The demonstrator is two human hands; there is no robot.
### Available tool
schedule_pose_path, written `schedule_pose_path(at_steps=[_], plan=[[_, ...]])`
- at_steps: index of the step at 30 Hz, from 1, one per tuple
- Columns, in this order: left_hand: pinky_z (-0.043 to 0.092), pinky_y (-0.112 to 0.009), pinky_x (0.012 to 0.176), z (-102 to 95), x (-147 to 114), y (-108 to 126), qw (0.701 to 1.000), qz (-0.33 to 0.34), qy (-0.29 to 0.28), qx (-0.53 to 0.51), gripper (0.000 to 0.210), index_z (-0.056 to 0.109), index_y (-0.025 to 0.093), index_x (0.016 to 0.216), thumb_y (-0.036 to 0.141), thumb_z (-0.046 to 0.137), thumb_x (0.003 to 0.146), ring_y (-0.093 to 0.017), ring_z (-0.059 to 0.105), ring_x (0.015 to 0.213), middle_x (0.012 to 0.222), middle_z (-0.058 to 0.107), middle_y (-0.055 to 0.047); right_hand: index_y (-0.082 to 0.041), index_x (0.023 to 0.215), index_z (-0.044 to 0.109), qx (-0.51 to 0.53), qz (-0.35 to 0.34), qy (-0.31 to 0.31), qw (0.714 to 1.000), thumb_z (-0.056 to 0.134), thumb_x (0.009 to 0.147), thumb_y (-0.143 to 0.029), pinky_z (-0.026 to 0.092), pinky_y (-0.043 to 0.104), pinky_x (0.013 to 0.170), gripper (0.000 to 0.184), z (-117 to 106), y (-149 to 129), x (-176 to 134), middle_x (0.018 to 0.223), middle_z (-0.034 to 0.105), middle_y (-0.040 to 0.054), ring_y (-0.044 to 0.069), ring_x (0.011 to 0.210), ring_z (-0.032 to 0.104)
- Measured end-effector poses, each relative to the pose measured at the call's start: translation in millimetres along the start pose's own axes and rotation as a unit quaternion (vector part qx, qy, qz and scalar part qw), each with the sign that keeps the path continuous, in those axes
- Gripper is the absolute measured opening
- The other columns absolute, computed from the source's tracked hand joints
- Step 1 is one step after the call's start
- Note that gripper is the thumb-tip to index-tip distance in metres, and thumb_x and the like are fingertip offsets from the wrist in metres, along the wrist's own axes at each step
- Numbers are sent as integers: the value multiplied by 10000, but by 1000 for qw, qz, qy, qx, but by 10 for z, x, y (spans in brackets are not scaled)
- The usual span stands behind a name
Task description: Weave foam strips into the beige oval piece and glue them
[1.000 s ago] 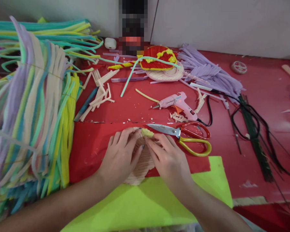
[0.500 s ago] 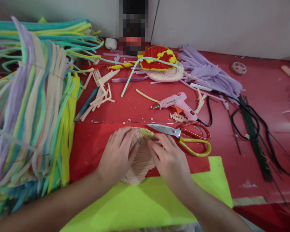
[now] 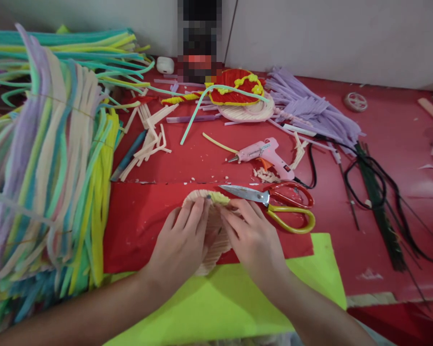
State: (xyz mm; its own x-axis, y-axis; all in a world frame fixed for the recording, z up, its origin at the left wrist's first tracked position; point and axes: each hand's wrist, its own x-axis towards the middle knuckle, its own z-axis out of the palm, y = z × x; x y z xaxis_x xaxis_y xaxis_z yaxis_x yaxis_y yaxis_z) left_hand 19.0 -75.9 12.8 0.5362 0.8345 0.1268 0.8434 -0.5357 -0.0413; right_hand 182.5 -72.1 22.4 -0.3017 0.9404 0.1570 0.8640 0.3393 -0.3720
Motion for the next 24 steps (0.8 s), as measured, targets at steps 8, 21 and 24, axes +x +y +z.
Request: schedule_pose_path(at_steps=[8, 21, 24], plan=[[444, -396, 839, -9, 16, 7, 1000, -1, -9, 2, 438, 533, 49, 1272, 247, 448, 890, -285, 522, 1101, 1270, 574, -153, -166, 1024, 669, 1, 1, 2, 1000, 490, 897, -125, 523, 311, 742, 223, -5, 1, -5, 941, 633, 91, 184, 877, 578], [437, -405, 843, 3, 17, -10, 1000, 1, -18, -2, 466, 513, 66, 1298, 184, 432, 855, -289, 502, 1105, 1287, 553, -143, -154, 1005, 676, 8, -3, 8, 1000, 497, 889, -108, 517, 307, 747, 218, 5, -2, -5, 931, 634, 91, 183, 872, 575], [435, -406, 833, 0, 19, -14, 1000, 3, -15, -1, 477, 507, 55, 1302, 195, 444, 850, -292, 508, 1080, 1273, 559, -144, -157, 991, 675, 8, 0, 6, 1000, 490, 895, -117, 517, 307, 743, 213, 3, -6, -4, 941, 636, 91, 183, 875, 574]])
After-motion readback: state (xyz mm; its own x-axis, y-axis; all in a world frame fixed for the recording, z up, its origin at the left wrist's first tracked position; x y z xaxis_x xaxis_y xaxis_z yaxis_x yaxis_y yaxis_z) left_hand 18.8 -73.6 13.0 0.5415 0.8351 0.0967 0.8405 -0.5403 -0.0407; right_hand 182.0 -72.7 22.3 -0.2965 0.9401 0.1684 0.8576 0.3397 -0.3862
